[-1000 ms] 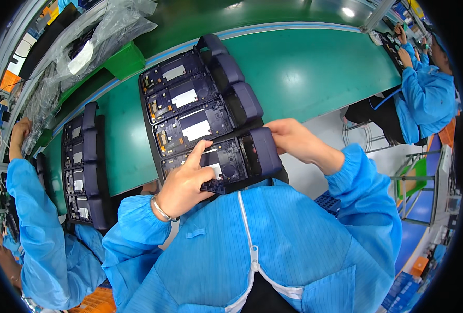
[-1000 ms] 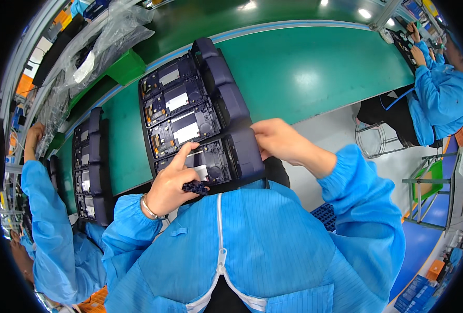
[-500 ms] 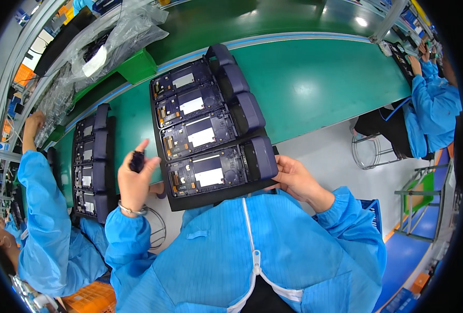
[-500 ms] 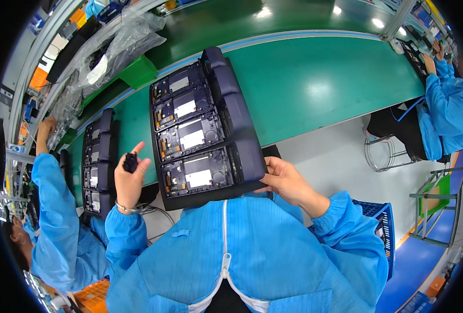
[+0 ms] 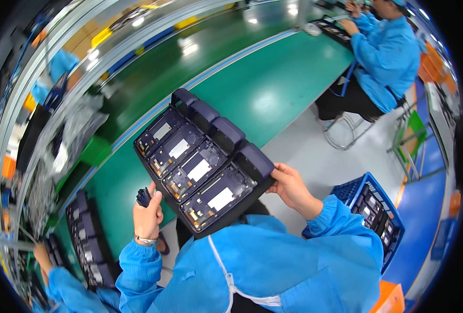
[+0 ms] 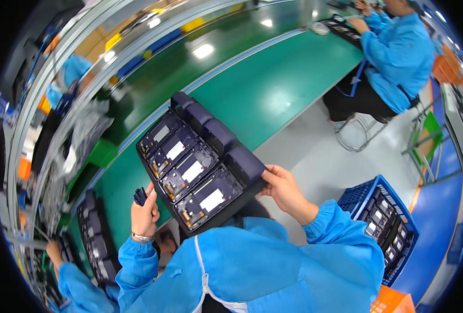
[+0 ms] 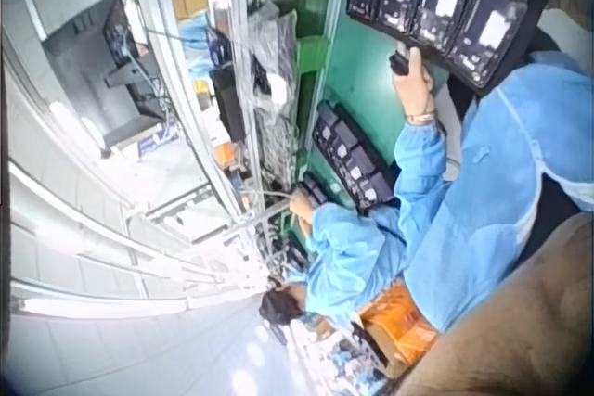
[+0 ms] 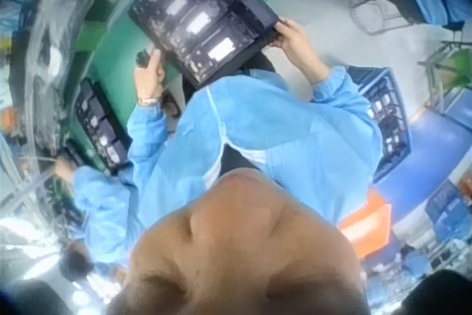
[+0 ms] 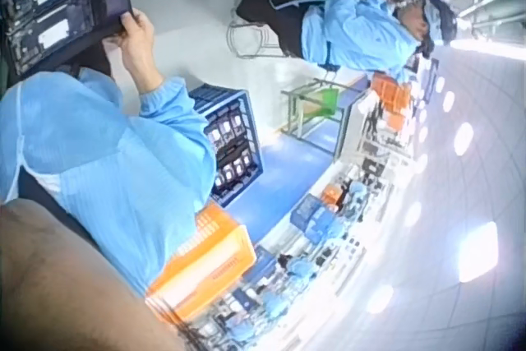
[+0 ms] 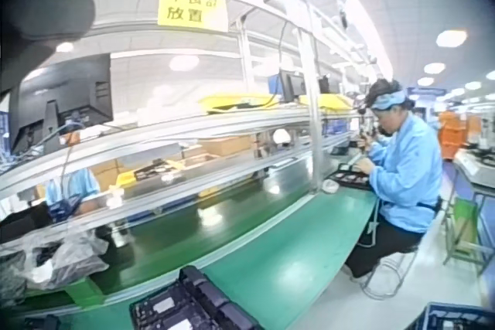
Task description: The person assembles internal components, including PCBs and cables, into electronic device housings by hand.
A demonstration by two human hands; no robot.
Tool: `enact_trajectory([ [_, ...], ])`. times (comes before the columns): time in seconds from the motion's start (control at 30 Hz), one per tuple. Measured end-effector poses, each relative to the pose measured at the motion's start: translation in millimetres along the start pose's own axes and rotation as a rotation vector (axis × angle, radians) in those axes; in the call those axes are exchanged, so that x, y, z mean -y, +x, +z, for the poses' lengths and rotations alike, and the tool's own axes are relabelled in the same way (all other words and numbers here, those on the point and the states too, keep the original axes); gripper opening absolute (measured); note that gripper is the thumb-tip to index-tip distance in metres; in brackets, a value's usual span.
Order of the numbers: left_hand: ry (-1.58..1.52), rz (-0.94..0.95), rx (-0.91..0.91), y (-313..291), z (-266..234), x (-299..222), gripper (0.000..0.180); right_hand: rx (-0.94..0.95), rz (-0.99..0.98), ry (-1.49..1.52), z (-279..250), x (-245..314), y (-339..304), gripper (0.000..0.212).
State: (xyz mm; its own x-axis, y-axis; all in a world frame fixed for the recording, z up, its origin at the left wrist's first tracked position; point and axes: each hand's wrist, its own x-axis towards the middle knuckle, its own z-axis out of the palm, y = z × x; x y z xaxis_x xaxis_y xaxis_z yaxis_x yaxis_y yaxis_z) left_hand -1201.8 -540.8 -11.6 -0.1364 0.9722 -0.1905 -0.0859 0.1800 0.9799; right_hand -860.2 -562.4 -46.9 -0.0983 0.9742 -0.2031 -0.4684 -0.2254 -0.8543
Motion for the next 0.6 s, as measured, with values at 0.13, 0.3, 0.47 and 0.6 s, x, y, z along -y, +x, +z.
enact_trajectory([
  [0.13,-0.069,-0.039,0.204,14.0,-10.6,13.0,0.057,-0.186,-0.189,0.183,21.7,-34.9,-20.5,0.019],
  [0.3,-0.143,0.014,0.365,82.0,96.9,-19.9,0.05,-0.327,-0.463,0.244,-11.2,18.5,24.2,0.022],
  [0.47,-0.159,0.034,0.503,134.5,196.9,-41.3,0.037,-0.516,-0.632,0.329,-87.8,74.3,77.6,0.039],
  [0.6,-0.197,0.026,0.535,173.8,261.6,-53.8,0.034,-0.516,-0.68,0.389,-141.1,106.8,129.1,0.046],
])
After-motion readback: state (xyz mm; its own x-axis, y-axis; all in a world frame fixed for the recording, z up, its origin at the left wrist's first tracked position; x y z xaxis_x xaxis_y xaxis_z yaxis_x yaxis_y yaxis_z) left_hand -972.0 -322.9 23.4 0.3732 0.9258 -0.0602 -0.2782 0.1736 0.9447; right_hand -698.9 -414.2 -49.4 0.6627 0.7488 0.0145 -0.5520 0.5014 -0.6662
